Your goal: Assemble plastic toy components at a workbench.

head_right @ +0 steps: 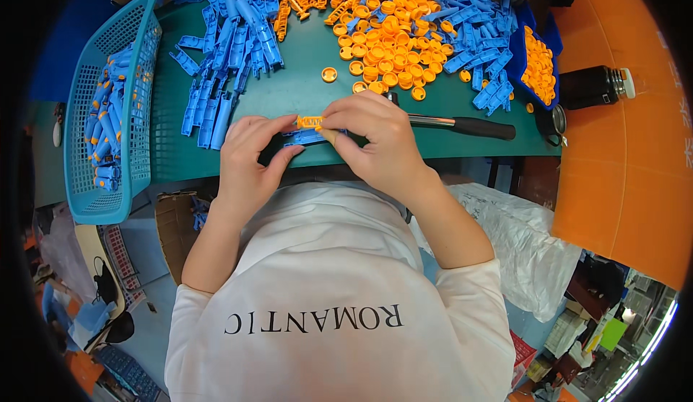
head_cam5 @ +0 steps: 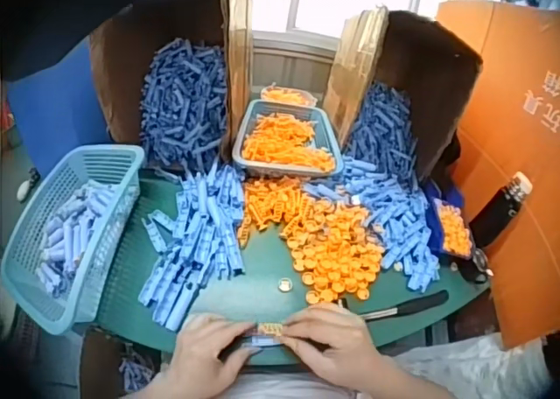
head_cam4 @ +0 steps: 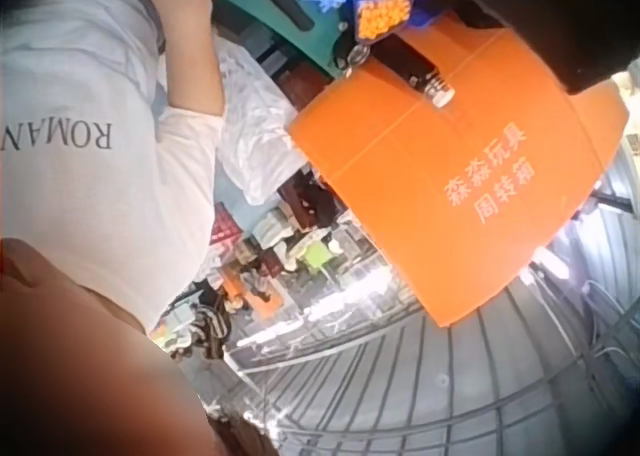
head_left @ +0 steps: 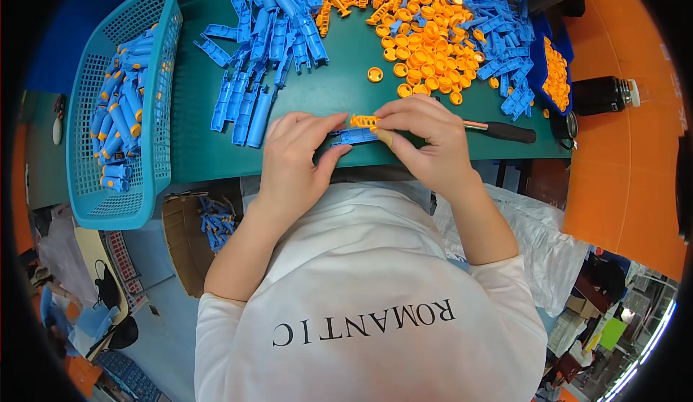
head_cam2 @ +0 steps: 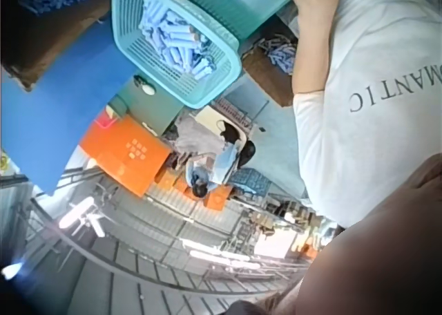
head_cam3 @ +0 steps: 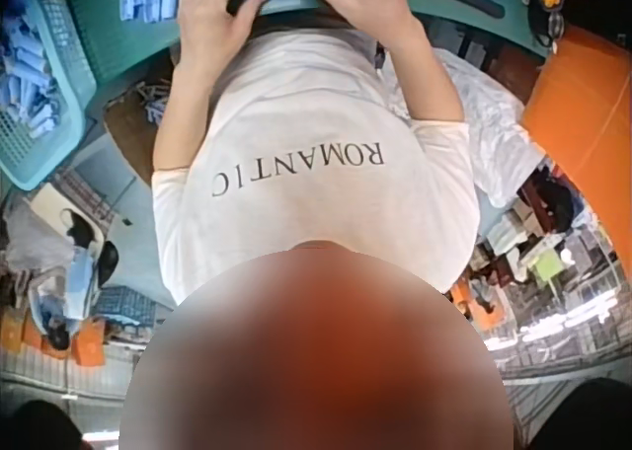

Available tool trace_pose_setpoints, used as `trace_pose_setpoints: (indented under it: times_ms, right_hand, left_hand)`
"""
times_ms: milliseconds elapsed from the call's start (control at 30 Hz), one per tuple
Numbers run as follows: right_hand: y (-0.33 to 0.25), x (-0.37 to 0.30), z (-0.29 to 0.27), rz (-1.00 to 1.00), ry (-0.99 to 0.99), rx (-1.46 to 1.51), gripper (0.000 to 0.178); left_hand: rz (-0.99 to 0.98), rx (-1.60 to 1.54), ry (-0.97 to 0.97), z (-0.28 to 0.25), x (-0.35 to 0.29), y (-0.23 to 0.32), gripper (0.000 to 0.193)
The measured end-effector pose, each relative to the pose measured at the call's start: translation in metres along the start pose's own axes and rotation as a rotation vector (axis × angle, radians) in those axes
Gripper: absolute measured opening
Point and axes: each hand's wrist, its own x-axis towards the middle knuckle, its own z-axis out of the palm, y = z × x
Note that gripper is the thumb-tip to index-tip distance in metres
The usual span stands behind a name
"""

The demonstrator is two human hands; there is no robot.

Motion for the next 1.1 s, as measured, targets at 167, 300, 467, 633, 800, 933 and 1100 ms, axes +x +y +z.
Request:
trace_pose_setpoints:
  times_ms: [167,300,467,633,800,933,1100]
  right_hand:
    - [0.008,-0.004,-0.007,0.096,0.104,0.015,0.015]
    - [0.000,0.001,-0.013,0.154,0.179,0.103,0.017]
    - [-0.002,0.001,-0.009,0.140,0.248,0.166,0.016]
    - [-0.002,0.001,-0.015,0.242,0.290,0.212,0.015]
    - [-0.002,-0.004,-0.008,0.188,0.254,0.276,0.017]
    - [-0.001,-0.011,-0.002,0.252,0.234,0.351,0.018]
    - [-0.002,-0.022,-0.001,0.258,0.186,0.447,0.018]
  left_hand:
    - [-0.030,-0.012,0.006,0.001,0.001,0.000,0.038]
    - [-0.029,0.068,0.027,0.010,0.008,0.006,0.038]
    - [0.051,0.057,0.119,0.003,0.037,0.009,0.041]
    - [0.050,0.483,0.116,-0.008,0.075,-0.017,0.032]
    - [0.047,0.391,0.062,-0.002,0.077,-0.029,0.012]
    - [0.023,0.404,0.102,-0.005,0.070,-0.024,0.001]
    - [0.015,0.503,0.055,-0.023,0.031,0.031,0.001]
